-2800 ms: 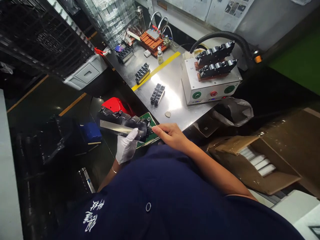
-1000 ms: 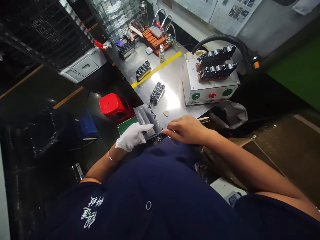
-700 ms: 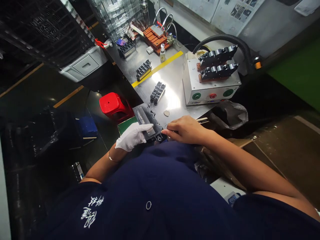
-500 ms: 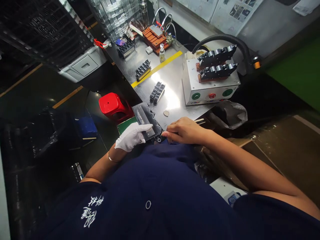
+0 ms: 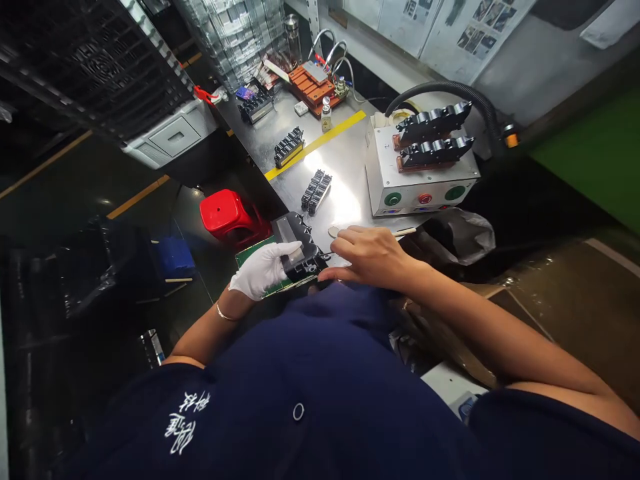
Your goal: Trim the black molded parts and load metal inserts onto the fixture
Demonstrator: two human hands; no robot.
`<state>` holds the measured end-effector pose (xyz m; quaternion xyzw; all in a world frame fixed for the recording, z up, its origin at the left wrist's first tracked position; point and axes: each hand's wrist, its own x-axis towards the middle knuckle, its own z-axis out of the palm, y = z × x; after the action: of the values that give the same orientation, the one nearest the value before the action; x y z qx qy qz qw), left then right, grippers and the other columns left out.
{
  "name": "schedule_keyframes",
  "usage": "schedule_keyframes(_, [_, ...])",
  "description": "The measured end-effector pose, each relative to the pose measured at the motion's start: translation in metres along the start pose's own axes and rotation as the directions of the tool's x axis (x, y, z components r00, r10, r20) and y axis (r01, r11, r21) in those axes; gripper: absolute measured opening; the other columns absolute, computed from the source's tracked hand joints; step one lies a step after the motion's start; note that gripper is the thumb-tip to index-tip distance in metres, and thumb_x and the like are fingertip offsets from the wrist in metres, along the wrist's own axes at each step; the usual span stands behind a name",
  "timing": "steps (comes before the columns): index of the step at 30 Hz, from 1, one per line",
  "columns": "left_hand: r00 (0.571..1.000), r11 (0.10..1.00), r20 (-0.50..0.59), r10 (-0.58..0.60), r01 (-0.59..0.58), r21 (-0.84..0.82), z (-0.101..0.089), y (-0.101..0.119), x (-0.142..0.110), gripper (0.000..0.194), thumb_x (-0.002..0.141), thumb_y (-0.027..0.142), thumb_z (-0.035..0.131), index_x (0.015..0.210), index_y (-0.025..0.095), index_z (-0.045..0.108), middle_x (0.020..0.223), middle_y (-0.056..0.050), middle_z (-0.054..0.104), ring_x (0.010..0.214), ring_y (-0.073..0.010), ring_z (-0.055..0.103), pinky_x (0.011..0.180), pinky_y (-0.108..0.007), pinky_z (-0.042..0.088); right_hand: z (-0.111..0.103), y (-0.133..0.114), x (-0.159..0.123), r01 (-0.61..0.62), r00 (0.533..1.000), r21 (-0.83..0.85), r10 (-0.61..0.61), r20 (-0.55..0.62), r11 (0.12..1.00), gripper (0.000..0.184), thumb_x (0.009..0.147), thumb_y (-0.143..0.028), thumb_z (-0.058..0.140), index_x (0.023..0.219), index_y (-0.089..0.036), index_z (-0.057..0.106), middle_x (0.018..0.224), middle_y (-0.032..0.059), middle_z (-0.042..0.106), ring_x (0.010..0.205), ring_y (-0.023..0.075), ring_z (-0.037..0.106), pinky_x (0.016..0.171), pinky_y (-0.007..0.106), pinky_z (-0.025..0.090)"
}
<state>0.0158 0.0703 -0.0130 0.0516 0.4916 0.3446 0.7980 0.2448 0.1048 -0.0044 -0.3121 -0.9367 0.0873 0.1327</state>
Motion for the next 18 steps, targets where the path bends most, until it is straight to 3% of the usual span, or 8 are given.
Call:
schedule_keyframes(3, [0.996,0.996,0.069,-0.058,0.053,0.074,-0.001,-0.007,0.004,0.013,0.086,0.016,0.061,0.081,0.007,0.069,0.069,-0.006,0.069,0.051,-0.0108,0.063,0.048,-0.019,0.052,0.001,-0.002,0.005,0.146,0.989,-0.109,-0.144,0.026,0.983,0.063,0.09,-0.07,0.037,0.065,-0.017,0.06,0.061,0.0055,0.059,0.059,0.0148,0.049,0.055,0.029,0.023])
schedule_keyframes(7, [0.992,0.988,0.104,-0.074,0.059,0.14,-0.005,-0.009,0.006,0.018,0.086,0.018,0.06,0.075,0.006,0.067,0.062,-0.005,0.066,0.041,-0.0088,0.056,0.034,-0.017,0.042,0.005,0.0,0.003,0.276,0.961,-0.121,-0.274,0.032,0.954,0.06,0.097,-0.058,0.036,0.059,-0.017,0.056,0.054,0.0018,0.054,0.053,0.0126,0.044,0.054,0.029,0.021])
schedule_keyframes(15, [0.986,0.97,0.117,-0.115,0.086,0.228,-0.014,-0.01,0.01,0.022,0.083,0.028,0.067,0.085,0.006,0.068,0.064,-0.006,0.066,0.04,-0.0106,0.057,0.031,-0.019,0.039,0.008,-0.001,0.004,0.289,0.957,-0.086,-0.288,0.03,0.953,0.061,0.098,-0.057,0.033,0.057,-0.018,0.056,0.054,0.0026,0.056,0.054,0.0128,0.046,0.053,0.029,0.021])
schedule_keyframes(18, [0.988,0.981,0.104,-0.116,0.097,0.169,-0.01,-0.01,0.008,0.018,0.083,0.024,0.067,0.085,0.006,0.067,0.064,-0.005,0.066,0.042,-0.009,0.057,0.036,-0.018,0.043,0.009,0.0,0.002,0.28,0.959,-0.039,-0.281,-0.034,0.959,0.059,0.096,-0.057,0.04,0.055,-0.018,0.055,0.051,0.0011,0.055,0.051,0.0113,0.047,0.051,0.028,0.024])
